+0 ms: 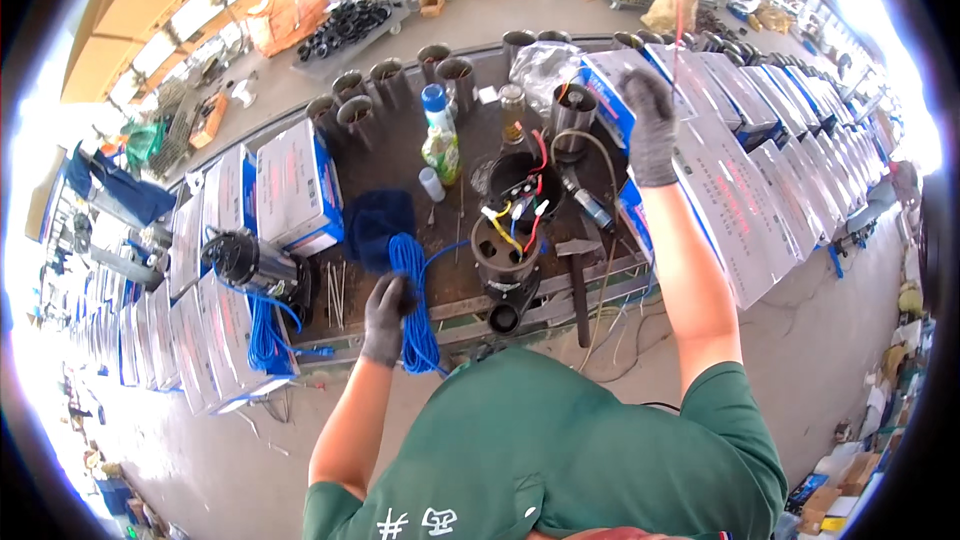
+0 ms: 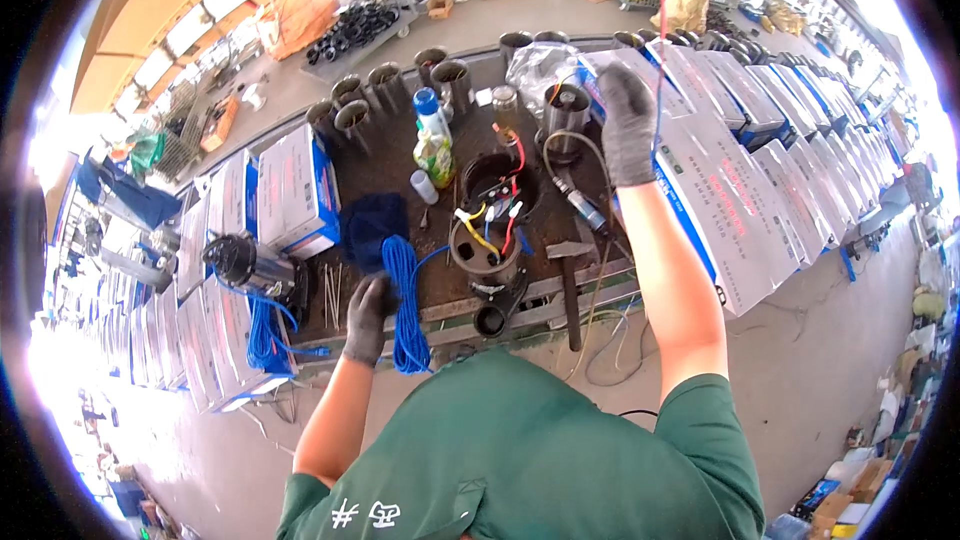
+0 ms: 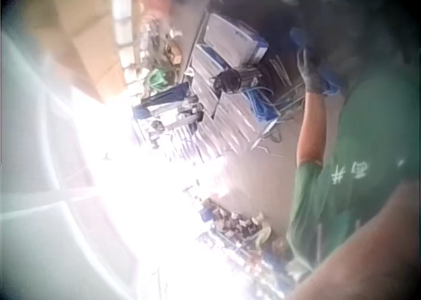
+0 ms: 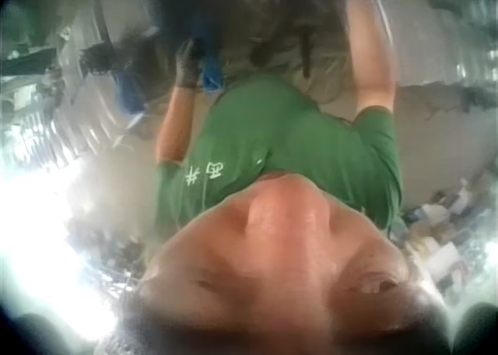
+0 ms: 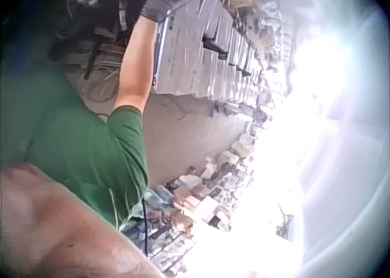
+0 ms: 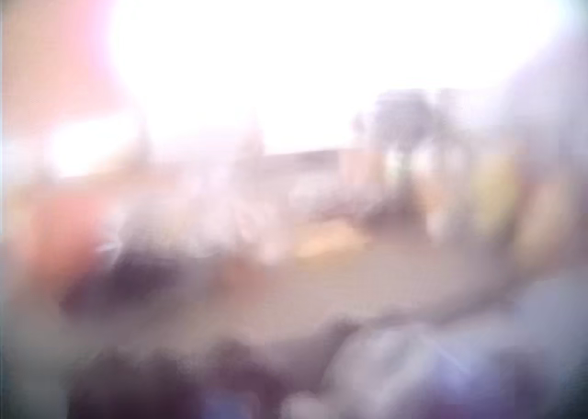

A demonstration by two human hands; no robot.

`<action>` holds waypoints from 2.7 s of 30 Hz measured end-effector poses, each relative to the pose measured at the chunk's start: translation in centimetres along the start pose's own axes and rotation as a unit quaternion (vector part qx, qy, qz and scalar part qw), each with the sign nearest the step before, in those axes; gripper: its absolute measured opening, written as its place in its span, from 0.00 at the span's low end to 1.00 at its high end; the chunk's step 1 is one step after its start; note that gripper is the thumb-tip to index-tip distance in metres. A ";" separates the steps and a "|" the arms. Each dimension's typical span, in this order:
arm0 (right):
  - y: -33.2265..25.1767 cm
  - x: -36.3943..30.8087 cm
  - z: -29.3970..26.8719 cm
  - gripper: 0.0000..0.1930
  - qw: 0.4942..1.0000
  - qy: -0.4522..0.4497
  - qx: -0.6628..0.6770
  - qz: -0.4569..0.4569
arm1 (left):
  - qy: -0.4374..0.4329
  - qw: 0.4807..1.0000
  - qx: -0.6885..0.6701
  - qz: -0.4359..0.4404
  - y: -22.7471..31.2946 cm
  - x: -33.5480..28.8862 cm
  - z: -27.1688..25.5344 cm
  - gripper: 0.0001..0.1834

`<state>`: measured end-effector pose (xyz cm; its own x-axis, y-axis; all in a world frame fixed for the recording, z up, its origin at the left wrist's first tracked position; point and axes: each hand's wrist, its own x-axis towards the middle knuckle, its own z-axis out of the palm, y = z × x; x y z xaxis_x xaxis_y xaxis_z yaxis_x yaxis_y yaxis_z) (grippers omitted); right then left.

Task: The person assembles internal electrical and structural components of a water pump by hand, using a pneumatic screwdriver to secure small fasteners.

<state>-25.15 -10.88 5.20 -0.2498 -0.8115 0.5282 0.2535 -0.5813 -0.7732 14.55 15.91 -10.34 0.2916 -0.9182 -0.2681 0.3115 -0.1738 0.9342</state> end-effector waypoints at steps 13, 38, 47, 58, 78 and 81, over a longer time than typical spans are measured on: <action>-2.5 25.4 -6.1 0.12 0.974 -0.024 -0.067 0.217 | 0.225 0.960 -0.020 -0.167 -16.7 -12.5 -13.4 0.12; -8.8 -33.4 -3.4 0.19 0.714 -0.229 -0.203 0.629 | -0.176 0.900 -0.145 -0.371 -15.6 -9.1 -5.1 0.26; 1.0 -42.8 2.6 0.19 0.770 -0.340 -0.153 0.518 | -0.193 0.903 -0.216 -0.317 -11.9 -6.7 -4.0 0.14; 1.2 -42.7 3.9 0.18 0.794 -0.309 -0.139 0.505 | -0.139 0.930 -0.133 -0.313 -10.0 -6.6 -4.3 0.18; 1.5 -40.7 7.1 0.19 0.720 -0.387 -0.323 0.477 | -0.128 0.946 -0.002 -0.298 -10.0 -6.1 -4.1 0.11; 1.7 -41.4 7.0 0.19 0.767 -0.351 -0.255 0.473 | -0.140 0.937 -0.040 -0.319 -9.9 -6.0 -3.9 0.10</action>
<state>-7.84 21.35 -15.53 0.4306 -0.7914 -0.4340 -0.4331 0.2407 -0.8686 13.25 24.51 -18.96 -0.2210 -0.6962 -0.6830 0.4117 -0.7015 0.5818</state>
